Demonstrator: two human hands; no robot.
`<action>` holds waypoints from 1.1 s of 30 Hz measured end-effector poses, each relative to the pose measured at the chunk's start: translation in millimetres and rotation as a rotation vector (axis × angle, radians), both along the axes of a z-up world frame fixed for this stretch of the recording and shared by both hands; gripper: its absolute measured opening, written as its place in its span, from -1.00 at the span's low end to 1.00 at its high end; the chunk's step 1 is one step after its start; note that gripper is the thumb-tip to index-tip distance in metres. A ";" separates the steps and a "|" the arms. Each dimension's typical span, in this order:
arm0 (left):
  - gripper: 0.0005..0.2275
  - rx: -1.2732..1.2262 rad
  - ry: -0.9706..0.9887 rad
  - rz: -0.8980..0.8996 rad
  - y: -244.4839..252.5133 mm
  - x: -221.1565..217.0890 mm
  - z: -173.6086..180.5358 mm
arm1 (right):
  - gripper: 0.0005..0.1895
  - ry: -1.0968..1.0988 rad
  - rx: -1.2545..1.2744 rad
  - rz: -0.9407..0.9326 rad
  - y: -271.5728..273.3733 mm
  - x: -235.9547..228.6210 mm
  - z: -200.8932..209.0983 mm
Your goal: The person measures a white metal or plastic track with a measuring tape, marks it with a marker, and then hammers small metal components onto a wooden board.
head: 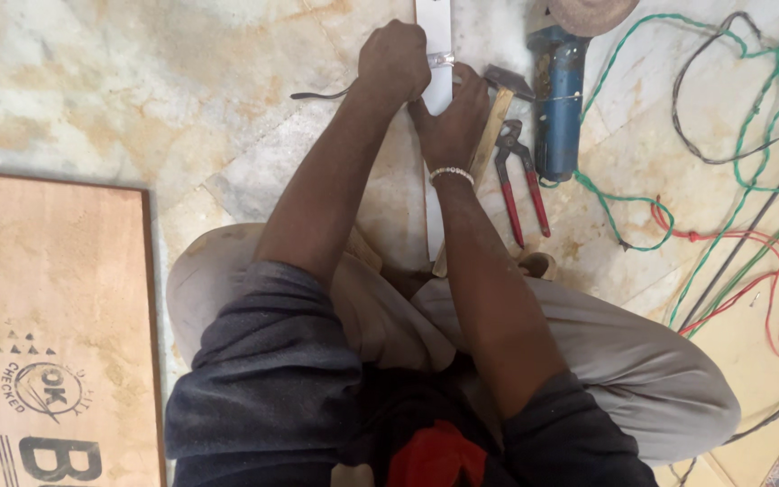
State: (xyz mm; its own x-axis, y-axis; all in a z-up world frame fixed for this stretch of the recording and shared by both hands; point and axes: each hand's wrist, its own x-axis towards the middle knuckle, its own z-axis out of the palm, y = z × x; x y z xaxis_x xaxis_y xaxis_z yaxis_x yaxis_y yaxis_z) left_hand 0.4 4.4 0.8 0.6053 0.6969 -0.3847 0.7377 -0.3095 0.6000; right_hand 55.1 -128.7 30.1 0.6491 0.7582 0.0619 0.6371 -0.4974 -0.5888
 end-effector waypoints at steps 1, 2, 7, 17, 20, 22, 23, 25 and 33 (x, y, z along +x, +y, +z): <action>-0.79 -0.010 0.004 0.007 0.3 0.3 0.4 | -0.18 0.019 -0.021 -0.013 0.3 0.2 -0.6; -0.79 -0.016 0.004 0.010 0.3 0.6 0.8 | -0.15 0.039 -0.042 -0.026 0.2 -0.1 -1.0; -0.80 -0.065 -0.010 0.077 -1.7 -2.4 3.7 | -0.06 0.054 -0.007 -0.011 -0.2 -0.1 -1.4; -0.82 0.013 0.053 0.091 -21.6 -6.9 5.2 | 0.01 0.201 -0.048 -0.126 3.5 4.7 1.0; -0.80 -0.019 0.040 0.137 -27.6 -12.5 5.6 | 0.14 0.024 -0.082 0.156 -4.6 9.5 12.3; -0.80 0.007 -0.031 0.224 -30.1 -20.4 7.8 | 0.24 0.046 -0.150 0.188 -18.4 4.4 19.2; -0.81 -0.002 -0.036 0.239 -31.8 -23.3 8.8 | 0.29 0.060 -0.190 0.206 -29.2 0.5 21.7; -0.82 -0.017 -0.050 0.265 -34.7 -25.6 11.8 | 0.09 -0.156 -0.230 0.198 -48.7 -14.7 20.6; -0.75 -0.239 -0.044 0.483 -36.6 -29.8 23.1 | -0.14 0.013 -0.365 0.176 -49.7 -8.0 31.8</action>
State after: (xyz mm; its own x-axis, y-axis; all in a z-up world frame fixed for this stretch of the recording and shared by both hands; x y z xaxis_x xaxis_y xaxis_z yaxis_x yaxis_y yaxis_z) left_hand -29.3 -32.2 23.9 0.2565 0.7958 -0.5485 0.7348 0.2081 0.6456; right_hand 47.1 -178.5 61.9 0.5062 0.8286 -0.2392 0.7251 -0.5591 -0.4021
